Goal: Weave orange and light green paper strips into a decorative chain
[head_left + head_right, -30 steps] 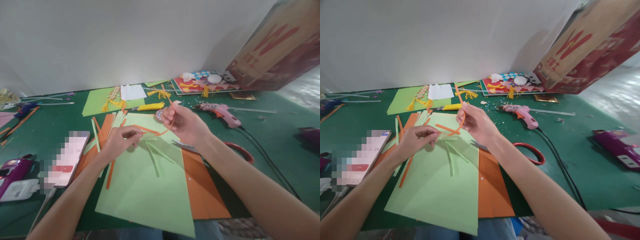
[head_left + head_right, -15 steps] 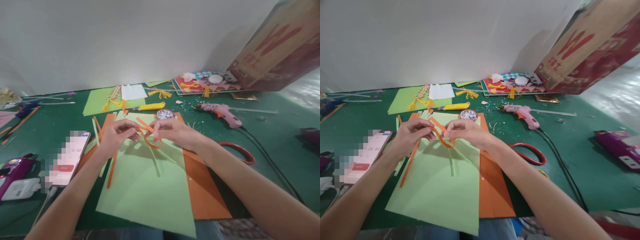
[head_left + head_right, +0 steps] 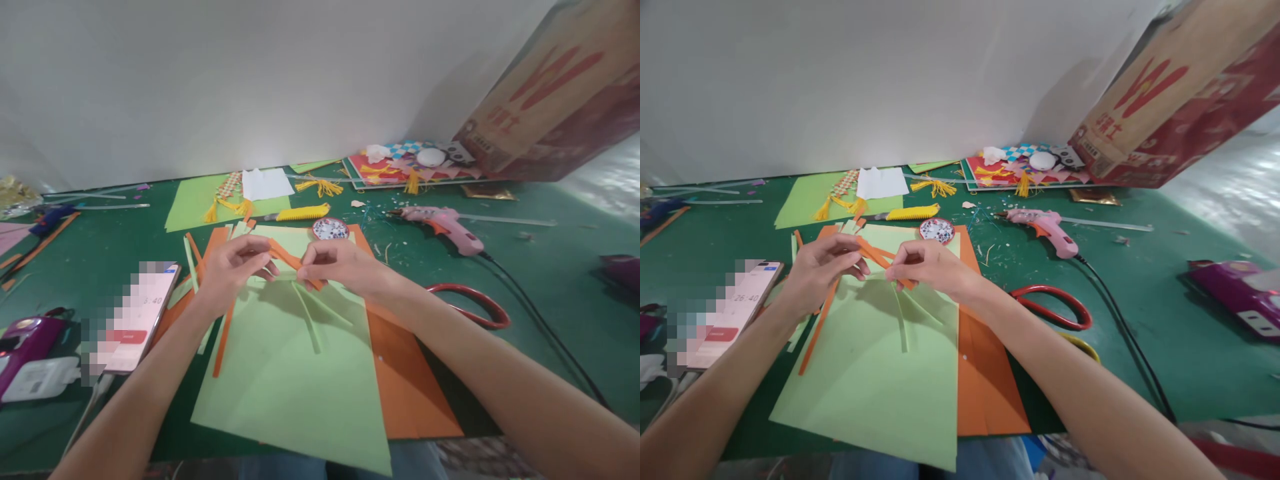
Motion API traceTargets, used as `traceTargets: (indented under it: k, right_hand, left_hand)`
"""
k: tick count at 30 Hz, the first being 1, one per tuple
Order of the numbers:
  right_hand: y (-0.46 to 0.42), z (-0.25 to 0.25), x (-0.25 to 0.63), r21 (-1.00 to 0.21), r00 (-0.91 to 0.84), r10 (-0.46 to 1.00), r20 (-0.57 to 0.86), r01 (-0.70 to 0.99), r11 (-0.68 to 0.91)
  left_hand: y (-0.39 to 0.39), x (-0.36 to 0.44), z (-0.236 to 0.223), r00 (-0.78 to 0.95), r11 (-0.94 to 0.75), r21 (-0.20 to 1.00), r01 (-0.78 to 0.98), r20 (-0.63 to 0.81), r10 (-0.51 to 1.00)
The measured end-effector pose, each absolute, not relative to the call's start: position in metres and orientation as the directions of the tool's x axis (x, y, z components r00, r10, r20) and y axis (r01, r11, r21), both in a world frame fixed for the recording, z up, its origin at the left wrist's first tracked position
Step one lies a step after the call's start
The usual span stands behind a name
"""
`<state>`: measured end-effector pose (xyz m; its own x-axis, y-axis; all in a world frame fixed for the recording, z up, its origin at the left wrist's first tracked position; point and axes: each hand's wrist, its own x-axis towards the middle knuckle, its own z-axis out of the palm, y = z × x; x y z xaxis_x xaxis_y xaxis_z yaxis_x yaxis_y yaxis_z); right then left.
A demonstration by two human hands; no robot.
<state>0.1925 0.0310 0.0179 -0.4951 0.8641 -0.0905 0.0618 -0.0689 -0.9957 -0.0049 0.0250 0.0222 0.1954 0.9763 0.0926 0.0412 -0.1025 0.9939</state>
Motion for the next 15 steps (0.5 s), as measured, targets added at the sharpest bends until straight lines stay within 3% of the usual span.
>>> traceTargets:
  k: [6, 15]
  right_hand:
    - [0.0313, 0.0147, 0.1910, -0.991, -0.462, 0.883, -0.082, 0.129, -0.025]
    - [0.0294, 0.0195, 0.1918, -0.976, -0.476, 0.873, -0.107, 0.218, -0.001]
  left_hand:
    - [0.0255, -0.0051, 0.0220, 0.263, -0.018, 0.997, 0.078, -0.004, 0.965]
    - [0.0239, -0.0033, 0.0238, 0.218, -0.135, 0.978, 0.157, 0.099, 0.971]
